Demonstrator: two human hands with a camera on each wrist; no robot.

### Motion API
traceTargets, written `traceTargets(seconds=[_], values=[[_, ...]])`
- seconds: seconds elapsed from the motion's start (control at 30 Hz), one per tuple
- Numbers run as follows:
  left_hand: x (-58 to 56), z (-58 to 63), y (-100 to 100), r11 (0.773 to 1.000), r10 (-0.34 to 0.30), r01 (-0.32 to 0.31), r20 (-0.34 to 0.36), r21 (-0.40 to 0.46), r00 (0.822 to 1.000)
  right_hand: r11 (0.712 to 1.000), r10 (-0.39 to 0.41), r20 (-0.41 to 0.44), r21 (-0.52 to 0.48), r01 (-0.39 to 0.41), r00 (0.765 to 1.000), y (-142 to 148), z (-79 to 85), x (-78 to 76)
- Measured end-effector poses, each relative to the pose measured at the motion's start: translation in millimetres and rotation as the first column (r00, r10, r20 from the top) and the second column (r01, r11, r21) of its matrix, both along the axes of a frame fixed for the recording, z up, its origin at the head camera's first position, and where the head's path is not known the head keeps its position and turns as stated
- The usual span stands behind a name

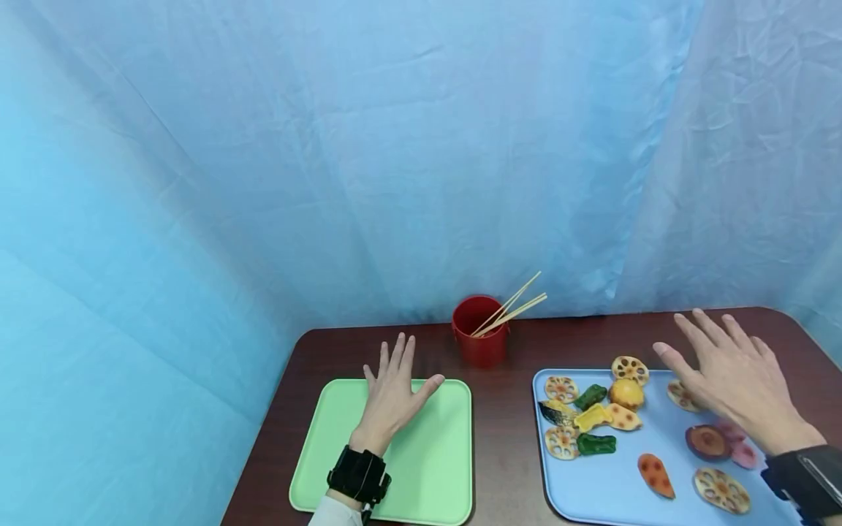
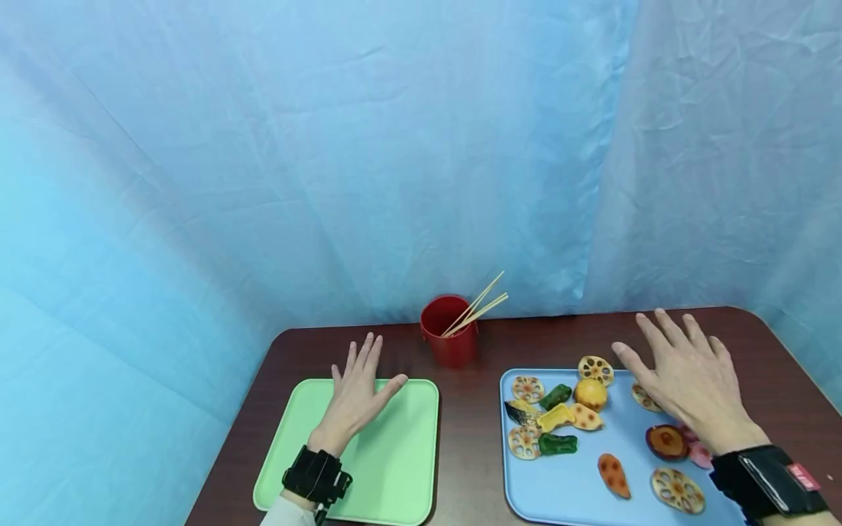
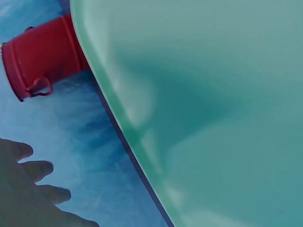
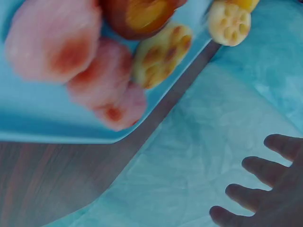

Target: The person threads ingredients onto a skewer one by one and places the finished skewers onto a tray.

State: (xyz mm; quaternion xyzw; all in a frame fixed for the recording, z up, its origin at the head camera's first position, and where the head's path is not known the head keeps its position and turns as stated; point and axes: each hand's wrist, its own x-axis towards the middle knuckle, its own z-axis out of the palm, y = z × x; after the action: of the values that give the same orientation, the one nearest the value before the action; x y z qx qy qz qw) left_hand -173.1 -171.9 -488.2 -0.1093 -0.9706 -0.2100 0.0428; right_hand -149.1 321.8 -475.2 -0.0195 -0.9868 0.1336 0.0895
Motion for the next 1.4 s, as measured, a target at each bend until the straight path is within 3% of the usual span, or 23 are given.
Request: traceTargets(seconds=[0.2, 0.47, 0.67, 0.9, 1.4], values=[[8.3, 5.6, 4.6, 0.994, -0.007, 0.008, -0.008, 0.111, 1.0, 0.99, 0.097, -0.102, -0.091, -0.106, 0.99, -22.3, 13.1, 2.1], [13.5, 12.1, 14.2, 0.98, 0.006, -0.004, -0.008, 0.198, 1.0, 0.947, 0.156, -0.108, -0.268, -0.18, 0.982, -73.3, 38.2, -7.5], [17.1, 8.8, 23.6, 0.97, 0.017, -0.014, -0.008, 0.244, 1.0, 0.92, 0.2, -0.215, -0.296, -0.258, 0.956, -107.4, 49.0, -28.2], [21.0, 7.7, 35.7, 0.96, 0.009, -0.001, -0.03, 0.279, 1.0, 0.903, 0.189, -0.273, -0.328, -0.276, 0.943, -129.2, 54.6, -45.6], [24.1, 8.7, 42.0, 0.961, 0.005, -0.003, -0.004, 0.275, 1.0, 0.905, 0.162, -0.426, -0.295, -0.306, 0.89, -142.1, 57.3, -56.2]])
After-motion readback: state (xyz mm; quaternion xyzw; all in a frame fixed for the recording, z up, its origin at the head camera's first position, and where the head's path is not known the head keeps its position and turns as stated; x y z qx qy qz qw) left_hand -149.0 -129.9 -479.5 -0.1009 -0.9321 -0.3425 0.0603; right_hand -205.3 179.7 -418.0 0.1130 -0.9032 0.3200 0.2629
